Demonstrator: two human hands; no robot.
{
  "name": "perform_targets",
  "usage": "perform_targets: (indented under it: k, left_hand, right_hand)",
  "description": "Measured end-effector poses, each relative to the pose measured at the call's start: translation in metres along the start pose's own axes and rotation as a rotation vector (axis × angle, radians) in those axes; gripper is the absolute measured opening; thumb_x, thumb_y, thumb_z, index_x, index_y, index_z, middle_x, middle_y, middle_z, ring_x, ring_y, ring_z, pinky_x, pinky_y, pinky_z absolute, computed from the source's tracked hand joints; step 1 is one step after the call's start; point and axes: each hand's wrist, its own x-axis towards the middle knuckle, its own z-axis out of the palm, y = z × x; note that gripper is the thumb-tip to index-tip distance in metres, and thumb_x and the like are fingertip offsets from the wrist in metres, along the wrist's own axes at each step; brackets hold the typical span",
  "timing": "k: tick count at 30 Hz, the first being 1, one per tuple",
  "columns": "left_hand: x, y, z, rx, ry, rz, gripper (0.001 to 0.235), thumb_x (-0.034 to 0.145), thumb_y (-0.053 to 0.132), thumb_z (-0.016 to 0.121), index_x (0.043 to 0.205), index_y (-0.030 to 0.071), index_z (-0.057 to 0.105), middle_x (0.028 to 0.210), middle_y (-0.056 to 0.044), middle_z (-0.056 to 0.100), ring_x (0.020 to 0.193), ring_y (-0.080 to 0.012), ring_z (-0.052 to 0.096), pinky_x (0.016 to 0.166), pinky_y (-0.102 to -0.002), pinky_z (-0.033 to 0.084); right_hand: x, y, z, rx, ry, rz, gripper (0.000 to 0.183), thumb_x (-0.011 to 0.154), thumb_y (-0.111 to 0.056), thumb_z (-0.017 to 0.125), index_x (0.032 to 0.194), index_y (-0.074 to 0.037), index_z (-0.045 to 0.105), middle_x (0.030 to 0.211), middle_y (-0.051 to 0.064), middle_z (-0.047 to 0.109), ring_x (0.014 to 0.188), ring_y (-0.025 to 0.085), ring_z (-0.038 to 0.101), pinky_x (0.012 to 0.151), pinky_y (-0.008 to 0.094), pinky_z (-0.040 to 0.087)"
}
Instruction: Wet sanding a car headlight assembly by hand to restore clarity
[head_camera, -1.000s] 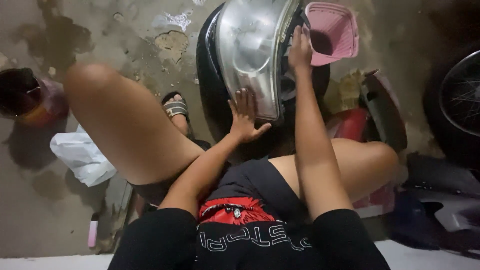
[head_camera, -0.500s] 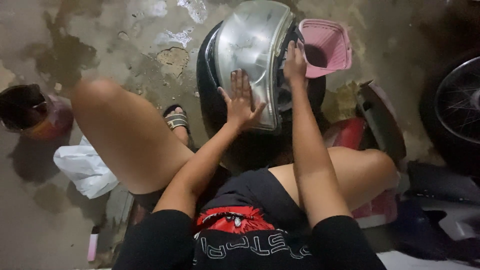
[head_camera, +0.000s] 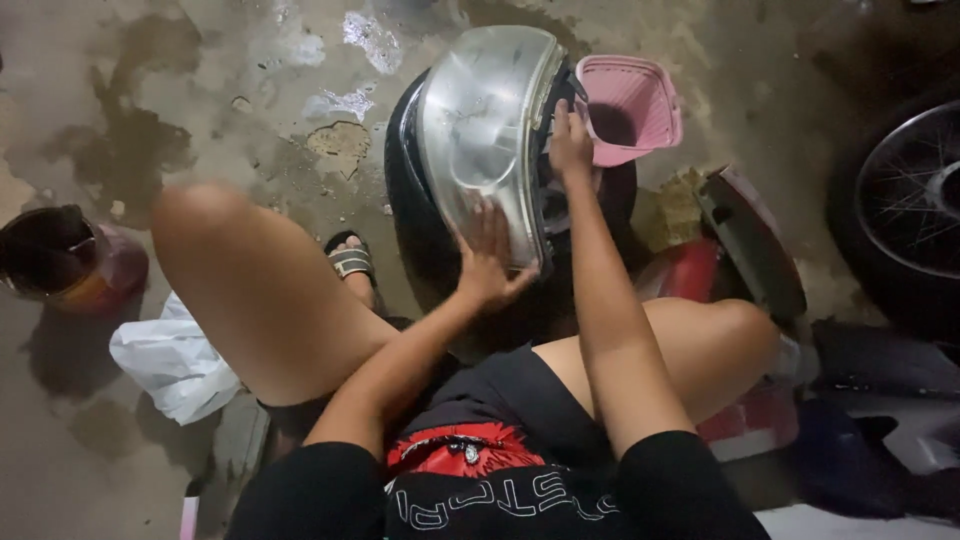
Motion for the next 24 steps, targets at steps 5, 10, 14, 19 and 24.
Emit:
perform_targets:
  k: [5,10,14,19,24]
  left_hand:
    - [0.036,-0.014,0.004,0.012,-0.085,-0.144,0.115,0.087,0.072,0.055,0.164,0.001,0.008,0.170,-0.027,0.000,0.157,-0.0450,-0.004,0.106,-0.087,0.001]
    - [0.040,-0.018,-0.001,0.019,0.011,-0.196,0.111,0.093,0.071,0.053,0.164,-0.001,0.009,0.170,-0.028,-0.003,0.158,-0.0457,-0.005,0.107,-0.085,-0.003]
    - [0.000,0.009,0.014,-0.006,-0.114,-0.105,0.121,0.084,0.071,0.061,0.164,0.001,0.004,0.170,-0.026,-0.004,0.156,-0.0445,-0.010,0.107,-0.086,-0.003]
    - [0.055,-0.023,-0.004,0.037,-0.085,-0.120,0.107,0.090,0.069,0.058,0.167,0.011,0.010,0.172,-0.021,0.002,0.159,-0.0414,-0.002,0.107,-0.086,-0.002]
    - [0.023,-0.024,0.003,0.076,0.006,-0.208,0.114,0.087,0.069,0.058,0.164,0.002,0.006,0.169,-0.029,-0.001,0.157,-0.0463,-0.002,0.110,-0.084,0.001]
  right_hand:
    - [-0.005,-0.012,-0.003,0.085,-0.010,0.116,0.070,0.097,-0.075,0.038,0.106,-0.013,0.069,0.112,0.017,0.072,0.127,0.038,0.058,0.112,0.049,0.040]
    - [0.004,0.005,0.006,0.085,-0.005,0.089,0.070,0.097,-0.075,0.041,0.106,-0.012,0.069,0.119,0.018,0.070,0.128,0.040,0.057,0.112,0.049,0.040]
    - [-0.007,-0.005,0.001,0.100,0.007,0.121,0.071,0.096,-0.077,0.039,0.107,-0.014,0.070,0.112,0.017,0.072,0.126,0.037,0.059,0.111,0.048,0.041]
    - [-0.003,-0.003,0.002,0.110,0.007,0.093,0.068,0.098,-0.073,0.042,0.102,-0.011,0.071,0.109,0.021,0.071,0.123,0.041,0.059,0.108,0.049,0.042]
    - [0.004,0.007,0.008,0.098,0.012,0.094,0.068,0.097,-0.075,0.042,0.097,-0.013,0.069,0.107,0.018,0.072,0.122,0.038,0.060,0.108,0.048,0.043]
